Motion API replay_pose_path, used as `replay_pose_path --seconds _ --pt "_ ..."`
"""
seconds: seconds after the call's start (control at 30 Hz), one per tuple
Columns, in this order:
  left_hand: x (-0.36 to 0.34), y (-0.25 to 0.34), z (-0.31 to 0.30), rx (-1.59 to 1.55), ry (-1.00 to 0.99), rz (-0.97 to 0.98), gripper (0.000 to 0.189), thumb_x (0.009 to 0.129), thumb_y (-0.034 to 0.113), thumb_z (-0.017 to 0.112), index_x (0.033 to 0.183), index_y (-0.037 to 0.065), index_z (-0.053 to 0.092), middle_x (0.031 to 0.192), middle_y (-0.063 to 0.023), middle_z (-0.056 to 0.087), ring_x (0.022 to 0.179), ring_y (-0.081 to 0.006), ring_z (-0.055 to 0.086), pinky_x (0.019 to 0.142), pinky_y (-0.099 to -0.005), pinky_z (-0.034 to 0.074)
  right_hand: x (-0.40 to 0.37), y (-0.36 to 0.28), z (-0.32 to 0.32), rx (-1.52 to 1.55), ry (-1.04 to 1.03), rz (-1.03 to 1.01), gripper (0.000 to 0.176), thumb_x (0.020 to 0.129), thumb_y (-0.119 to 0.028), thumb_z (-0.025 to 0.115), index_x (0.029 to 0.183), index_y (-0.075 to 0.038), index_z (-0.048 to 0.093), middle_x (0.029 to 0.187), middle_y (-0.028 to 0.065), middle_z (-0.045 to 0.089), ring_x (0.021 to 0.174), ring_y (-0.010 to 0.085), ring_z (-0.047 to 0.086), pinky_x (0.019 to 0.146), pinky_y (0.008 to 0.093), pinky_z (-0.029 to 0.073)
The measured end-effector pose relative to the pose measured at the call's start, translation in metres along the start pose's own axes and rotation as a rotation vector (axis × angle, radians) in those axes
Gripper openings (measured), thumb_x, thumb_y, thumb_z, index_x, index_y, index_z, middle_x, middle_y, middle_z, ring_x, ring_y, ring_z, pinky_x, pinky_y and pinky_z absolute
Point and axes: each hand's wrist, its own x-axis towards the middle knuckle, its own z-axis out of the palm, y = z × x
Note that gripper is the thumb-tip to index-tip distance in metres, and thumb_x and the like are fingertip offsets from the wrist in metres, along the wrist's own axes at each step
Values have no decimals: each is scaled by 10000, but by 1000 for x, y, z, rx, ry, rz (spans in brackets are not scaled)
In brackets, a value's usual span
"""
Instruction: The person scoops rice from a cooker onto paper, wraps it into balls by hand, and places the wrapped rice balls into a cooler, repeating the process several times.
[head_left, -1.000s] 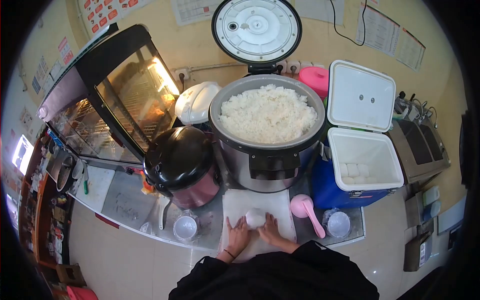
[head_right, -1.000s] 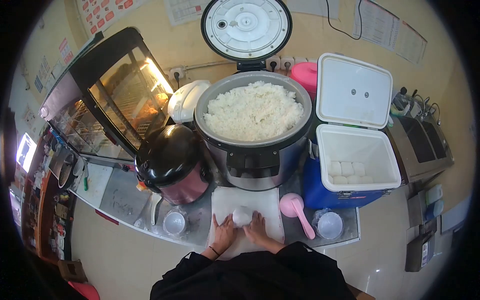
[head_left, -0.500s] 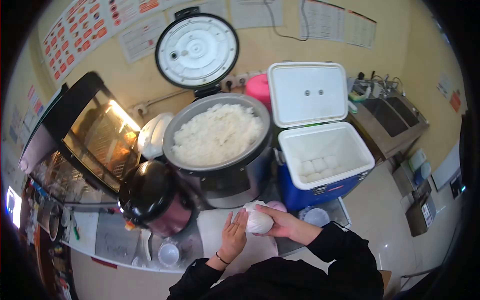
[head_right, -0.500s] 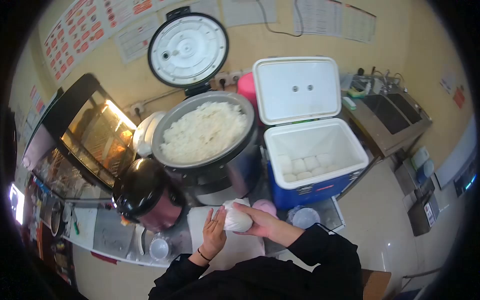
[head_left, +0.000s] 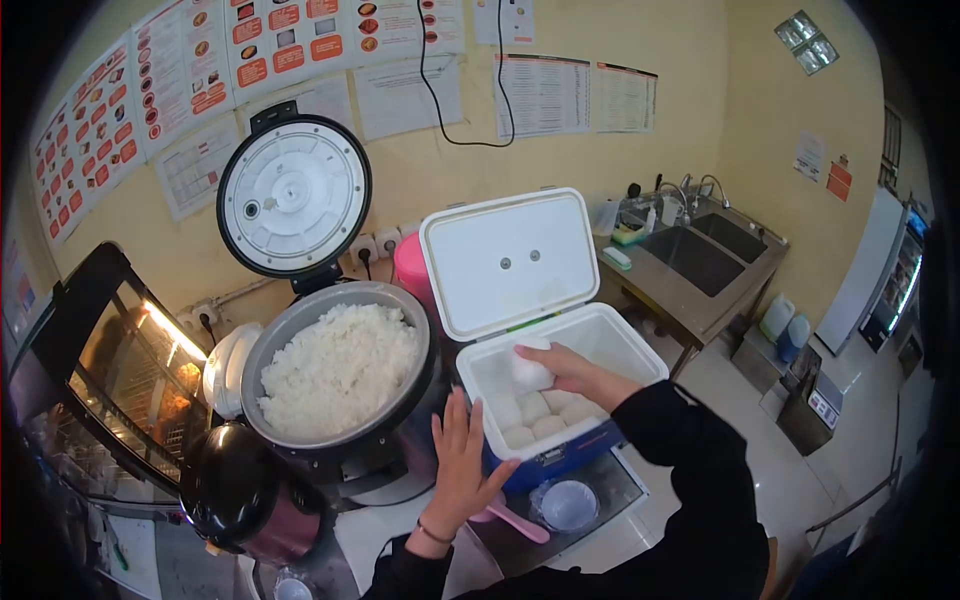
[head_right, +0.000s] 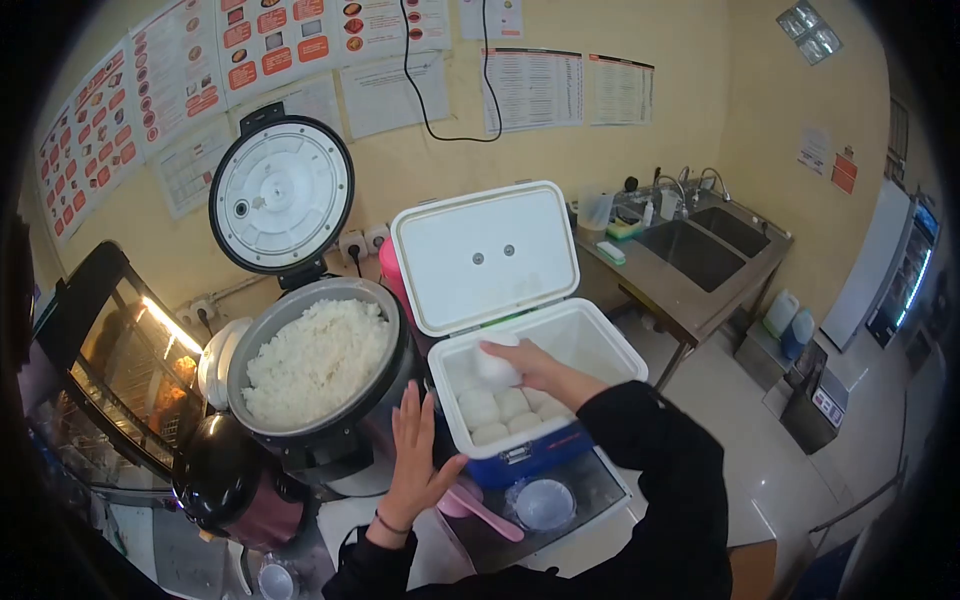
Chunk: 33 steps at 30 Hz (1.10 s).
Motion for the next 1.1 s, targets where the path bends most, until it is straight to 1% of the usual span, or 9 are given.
replay_pose_path --seconds 0.17,0.3,0.5,0.7,0.8,0.9,0.97,1.0,1.1 --pt "-55 -23 2 -194 -24 -89 741 762 288 588 1324 -1 200 1372 -237 160 1257 -389 192 999 -490 156 105 59 -61 -497 98 527 442 788 -268 608 1143 -50 462 1084 104 526 973 263 533 795 466 410" --pt "-106 -36 8 -241 -47 -243 714 757 258 594 1311 -11 232 1349 -233 223 1230 -385 246 994 -463 198 144 131 -97 -44 -262 481 440 807 -259 578 1169 -59 427 1114 125 508 1038 266 496 834 475 388" --pt "-156 -34 3 -291 -71 -528 670 777 203 557 1310 -20 217 1301 -222 309 1198 -366 305 993 -395 252 110 81 -80 -743 -31 605 541 738 -282 668 1135 20 458 1138 167 485 1006 323 504 831 485 419" --pt "-191 -48 18 -295 -5 -652 590 764 235 594 1251 10 348 1236 -198 395 1151 -345 369 966 -454 265 122 102 -86 -680 -8 358 636 713 -396 667 1091 84 490 989 163 568 797 336 589 666 420 512" --pt "-200 -58 27 -127 -112 -612 488 754 263 611 1178 76 459 1185 -135 458 1125 -304 406 943 -504 271 93 39 -33 -1206 6 386 476 741 -301 662 1025 59 531 937 151 588 746 277 601 655 387 505" --pt "-212 -68 20 43 -173 -601 403 745 264 621 1111 125 526 1154 -79 493 1116 -272 422 924 -532 276 20 -14 34 -1320 3 -310 318 777 -252 603 962 -4 528 861 110 609 750 229 592 631 325 482" --pt "-225 -75 9 84 -150 -636 378 736 260 626 1086 139 549 1134 -71 506 1121 -276 417 919 -554 265 -35 22 63 -776 -576 -453 331 790 -305 560 925 -15 475 719 125 608 664 268 599 597 357 464" --pt "-234 -79 3 120 -129 -657 379 733 259 629 1084 140 551 1137 -68 505 1126 -278 412 923 -554 261 -66 34 85 -1021 -672 -243 364 804 -300 559 986 -5 448 764 144 608 697 263 612 575 370 464" --pt "-264 -98 -16 242 -117 -735 405 738 296 619 1102 138 539 1201 -92 452 1165 -309 360 930 -570 240 -78 165 109 -1511 -370 -211 503 817 -204 477 1236 -38 253 887 288 538 736 370 579 590 449 469"
